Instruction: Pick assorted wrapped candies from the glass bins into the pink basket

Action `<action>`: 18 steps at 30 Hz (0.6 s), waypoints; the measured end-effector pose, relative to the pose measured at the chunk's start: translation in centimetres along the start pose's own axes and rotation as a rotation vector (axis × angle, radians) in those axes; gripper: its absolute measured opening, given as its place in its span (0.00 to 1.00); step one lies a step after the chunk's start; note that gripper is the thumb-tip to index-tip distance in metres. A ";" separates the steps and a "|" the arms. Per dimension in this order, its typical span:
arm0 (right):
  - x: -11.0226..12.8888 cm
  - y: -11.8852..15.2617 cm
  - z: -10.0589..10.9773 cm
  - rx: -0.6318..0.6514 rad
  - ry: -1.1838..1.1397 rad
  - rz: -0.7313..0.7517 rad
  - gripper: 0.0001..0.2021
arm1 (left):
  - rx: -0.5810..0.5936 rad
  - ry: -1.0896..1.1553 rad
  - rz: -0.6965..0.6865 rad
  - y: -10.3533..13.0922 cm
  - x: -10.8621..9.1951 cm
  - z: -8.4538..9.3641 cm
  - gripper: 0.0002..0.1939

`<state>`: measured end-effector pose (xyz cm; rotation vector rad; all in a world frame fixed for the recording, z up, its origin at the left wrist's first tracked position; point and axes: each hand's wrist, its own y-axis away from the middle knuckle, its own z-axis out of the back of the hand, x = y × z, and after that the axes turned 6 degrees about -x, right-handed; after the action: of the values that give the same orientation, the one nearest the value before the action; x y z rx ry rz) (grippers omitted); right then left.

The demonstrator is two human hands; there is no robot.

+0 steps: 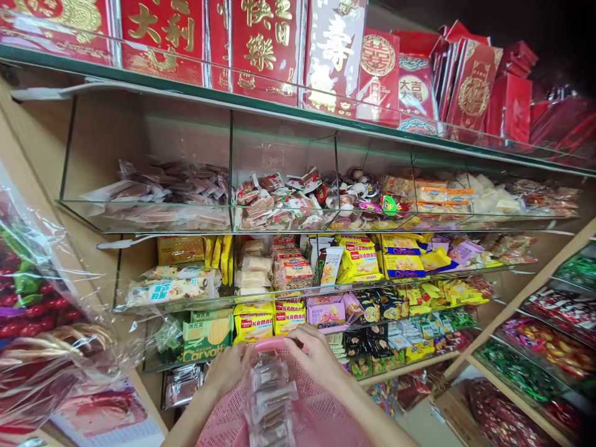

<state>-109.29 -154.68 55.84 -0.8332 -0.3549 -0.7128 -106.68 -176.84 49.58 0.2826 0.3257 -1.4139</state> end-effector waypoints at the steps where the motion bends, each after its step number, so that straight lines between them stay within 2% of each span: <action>1: -0.1 -0.1 0.0 -0.006 0.007 0.002 0.11 | 0.000 -0.008 0.001 0.0 0.0 0.0 0.28; 10: -0.2 -0.1 0.2 -0.023 0.030 -0.009 0.11 | 0.010 -0.024 -0.019 -0.2 0.0 0.3 0.29; 14: -0.4 -0.4 1.4 -0.057 0.024 -0.024 0.12 | 0.031 -0.020 -0.017 -0.1 -0.3 1.0 0.28; 18: -2.4 0.2 3.1 -0.022 0.073 -0.118 0.10 | 0.043 -0.014 -0.013 0.3 -0.3 2.1 0.28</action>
<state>-110.95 -151.11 56.41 -0.8093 -0.3337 -0.8559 -106.30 -177.34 51.65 0.3063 0.2858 -1.4360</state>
